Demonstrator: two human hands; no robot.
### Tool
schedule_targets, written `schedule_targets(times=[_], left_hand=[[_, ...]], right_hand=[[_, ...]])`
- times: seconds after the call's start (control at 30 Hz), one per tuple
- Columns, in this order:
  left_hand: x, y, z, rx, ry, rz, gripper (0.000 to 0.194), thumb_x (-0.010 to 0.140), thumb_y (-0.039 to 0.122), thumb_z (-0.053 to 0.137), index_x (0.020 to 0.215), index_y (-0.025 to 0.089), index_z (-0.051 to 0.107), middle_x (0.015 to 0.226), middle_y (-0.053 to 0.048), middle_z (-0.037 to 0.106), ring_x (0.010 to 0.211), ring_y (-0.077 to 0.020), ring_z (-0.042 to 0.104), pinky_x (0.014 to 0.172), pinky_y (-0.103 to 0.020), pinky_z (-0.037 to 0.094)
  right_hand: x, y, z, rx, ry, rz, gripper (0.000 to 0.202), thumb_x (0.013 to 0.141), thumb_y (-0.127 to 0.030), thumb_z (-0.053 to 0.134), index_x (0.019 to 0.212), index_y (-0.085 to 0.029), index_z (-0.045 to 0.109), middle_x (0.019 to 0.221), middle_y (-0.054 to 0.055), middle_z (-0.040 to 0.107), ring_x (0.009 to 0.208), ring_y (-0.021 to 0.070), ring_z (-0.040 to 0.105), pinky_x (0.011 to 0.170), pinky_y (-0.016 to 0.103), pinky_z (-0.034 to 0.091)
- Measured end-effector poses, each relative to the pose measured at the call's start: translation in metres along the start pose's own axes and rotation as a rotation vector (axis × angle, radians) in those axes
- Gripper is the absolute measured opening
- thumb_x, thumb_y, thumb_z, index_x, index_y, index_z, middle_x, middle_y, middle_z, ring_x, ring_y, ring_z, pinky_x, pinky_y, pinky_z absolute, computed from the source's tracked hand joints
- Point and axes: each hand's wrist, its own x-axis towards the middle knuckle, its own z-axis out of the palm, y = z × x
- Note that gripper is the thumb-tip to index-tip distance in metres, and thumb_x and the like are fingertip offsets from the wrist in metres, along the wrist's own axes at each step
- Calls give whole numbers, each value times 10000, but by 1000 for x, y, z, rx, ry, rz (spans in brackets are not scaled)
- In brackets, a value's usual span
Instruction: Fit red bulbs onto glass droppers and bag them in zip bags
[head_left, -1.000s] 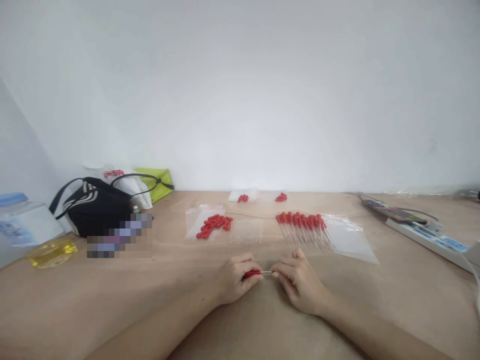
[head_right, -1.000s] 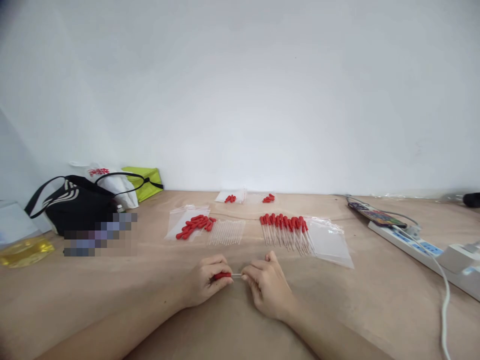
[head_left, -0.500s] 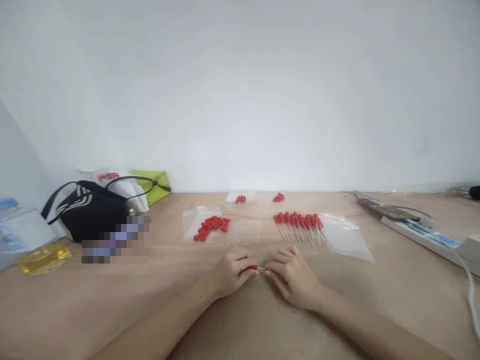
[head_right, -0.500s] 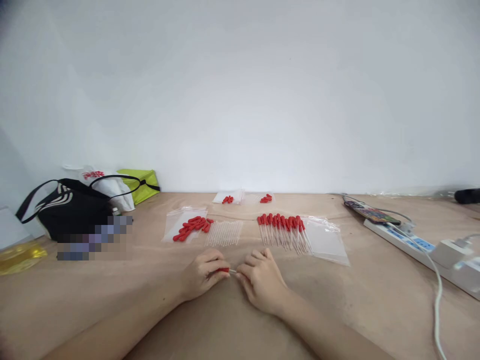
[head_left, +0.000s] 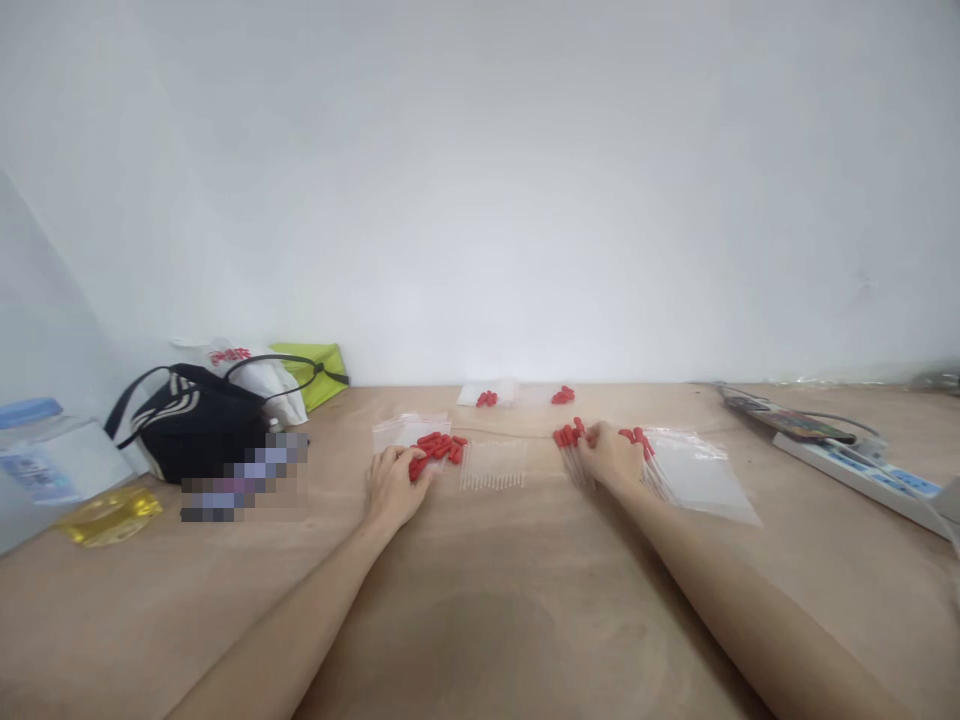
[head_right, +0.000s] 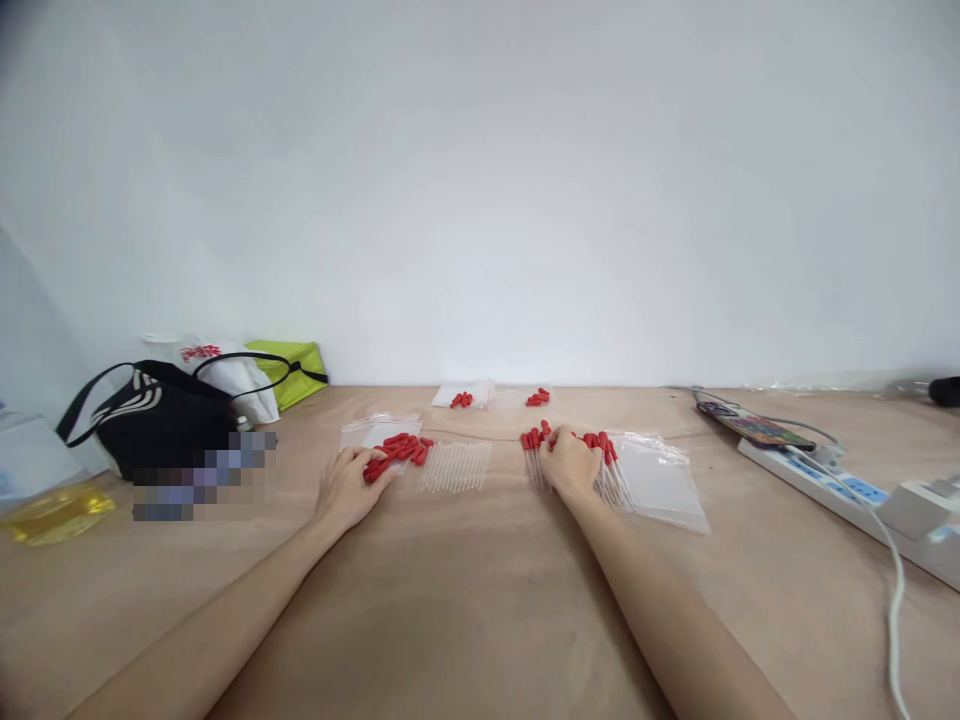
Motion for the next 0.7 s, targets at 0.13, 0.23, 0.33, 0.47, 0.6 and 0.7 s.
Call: schedule_targets(times=[0.13,0.23,0.33,0.47,0.6,0.7], left_hand=[[-1,-3,4,-48,-54,8,223,712,315,568,880,174,610,883,-64,539,859,-234,507,768,-332,395],[0,-4,9,-125,-55,19,175,721,256,559,856,153,601,852,-65,530,829,-219,524,752,-313,413],[0,-4,11,-165,-54,34,136,723,175,541,846,148,595,849,-62,531,836,-206,529,780,-299,411],[-1,-1,10,-200,-51,52,234,728,121,518,953,163,568,889,-58,529,893,-201,520,815,-293,402],[-3,1,8,-228,-37,14,289,705,156,556,994,158,543,877,-57,523,864,-207,536,785,-302,423],[-3,0,10,-271,-22,-40,252,700,237,577,937,154,555,834,-49,526,799,-200,557,748,-305,445]], right_hand=[[0,-1,5,-37,-2,3,231,747,-320,422,774,-170,595,717,70,645,774,223,572,776,368,245],[-6,-7,2,-57,-6,-57,223,743,-320,431,769,-176,599,745,72,648,786,224,567,774,369,241],[-18,-23,0,-28,-62,-162,228,753,-308,423,791,-188,613,800,69,652,823,212,560,778,356,242],[-31,-51,6,-5,-185,-167,259,759,-314,409,776,-199,641,807,75,656,827,207,568,785,353,256],[-32,-69,17,-12,-234,-99,281,741,-330,423,753,-171,655,820,108,652,807,228,586,780,372,287],[-29,-75,20,-17,-261,-53,269,714,-316,446,754,-157,659,836,124,648,813,248,592,766,383,312]])
